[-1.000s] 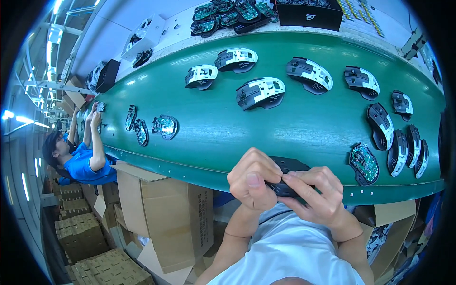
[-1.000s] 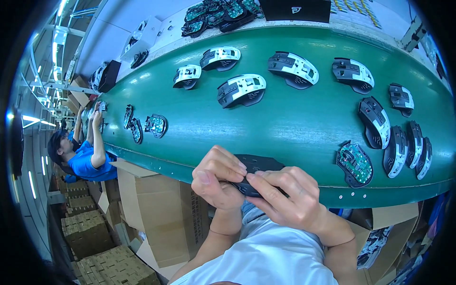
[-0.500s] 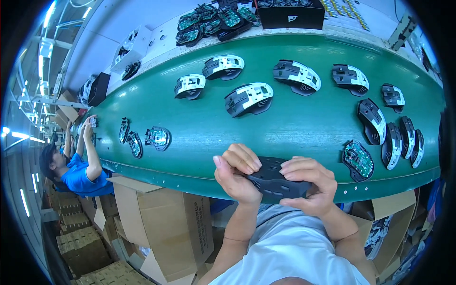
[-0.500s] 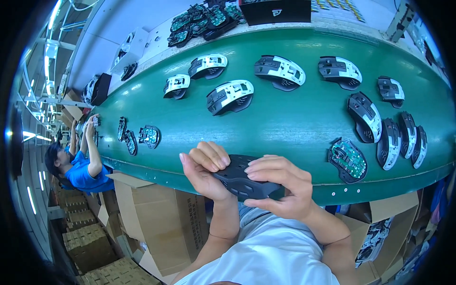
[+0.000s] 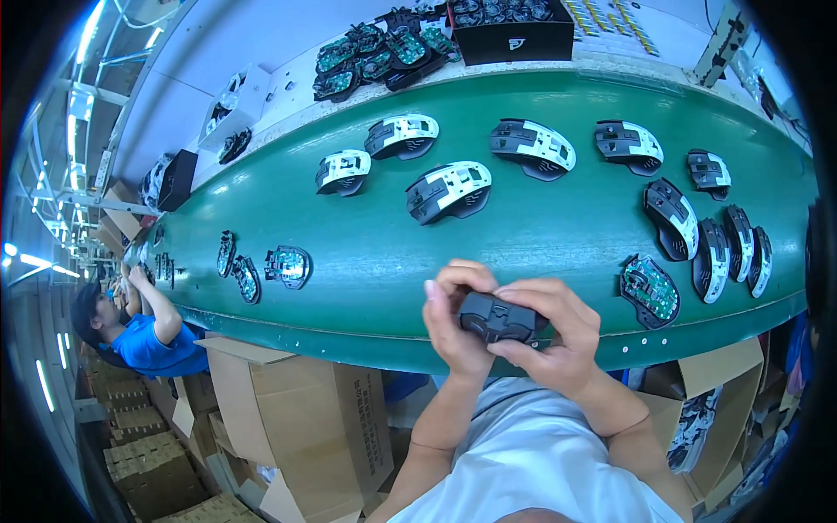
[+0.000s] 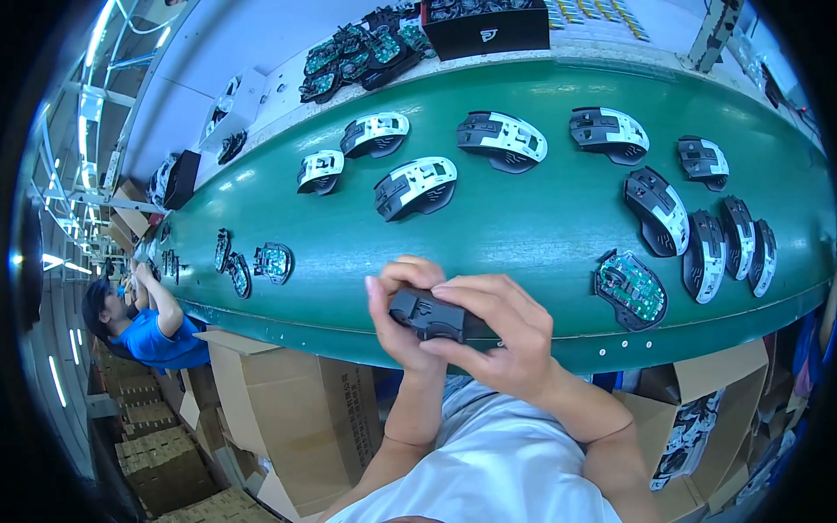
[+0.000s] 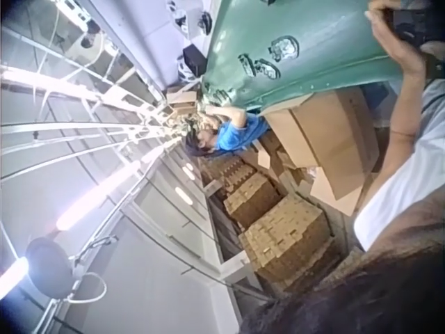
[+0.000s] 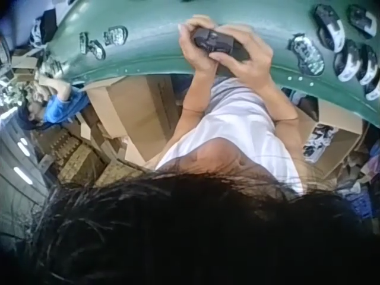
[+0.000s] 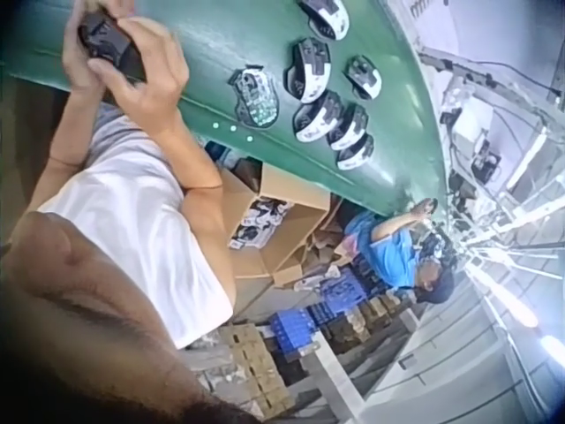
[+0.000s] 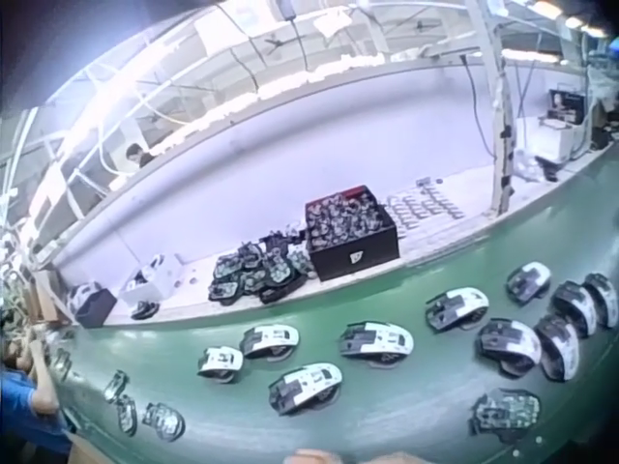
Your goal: The person assembles computer mice on a conveyor belt by connecting internal wires, installing scroll wheels onto the circuit board bases, and snapping the top covers onto the assembled mice.
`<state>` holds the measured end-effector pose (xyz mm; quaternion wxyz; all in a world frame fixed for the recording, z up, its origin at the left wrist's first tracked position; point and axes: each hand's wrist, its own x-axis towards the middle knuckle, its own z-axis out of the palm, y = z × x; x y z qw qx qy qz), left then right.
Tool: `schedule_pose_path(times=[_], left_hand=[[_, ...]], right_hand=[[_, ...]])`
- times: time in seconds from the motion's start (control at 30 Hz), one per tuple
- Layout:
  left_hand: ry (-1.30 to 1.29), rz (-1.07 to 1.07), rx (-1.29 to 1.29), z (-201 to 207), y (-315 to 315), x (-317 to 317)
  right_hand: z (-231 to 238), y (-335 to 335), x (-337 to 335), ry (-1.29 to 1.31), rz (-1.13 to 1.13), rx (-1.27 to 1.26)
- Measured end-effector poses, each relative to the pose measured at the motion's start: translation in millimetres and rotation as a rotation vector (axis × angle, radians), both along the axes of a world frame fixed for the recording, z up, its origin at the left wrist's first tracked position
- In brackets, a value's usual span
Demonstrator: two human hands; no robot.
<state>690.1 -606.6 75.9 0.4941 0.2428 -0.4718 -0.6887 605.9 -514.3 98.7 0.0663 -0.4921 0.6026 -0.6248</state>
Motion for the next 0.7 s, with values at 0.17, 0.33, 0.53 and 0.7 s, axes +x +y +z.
schedule_pose_path(times=[0.17,0.33,0.53,0.7], left_hand=[[0.015,0.018,-0.038,7,-5,4],[0.234,-0.118,0.195,8,-14,8],[0.313,-0.153,0.210,4,-17,9],[0.354,-0.175,0.281,3,-14,6]], right_hand=[[0,-5,3,0.156,-0.004,0.061],[0,-10,12,0.046,0.040,-0.025],[-1,-12,15,0.178,-0.011,-0.070],[0,-10,24,0.279,-0.107,-0.053]])
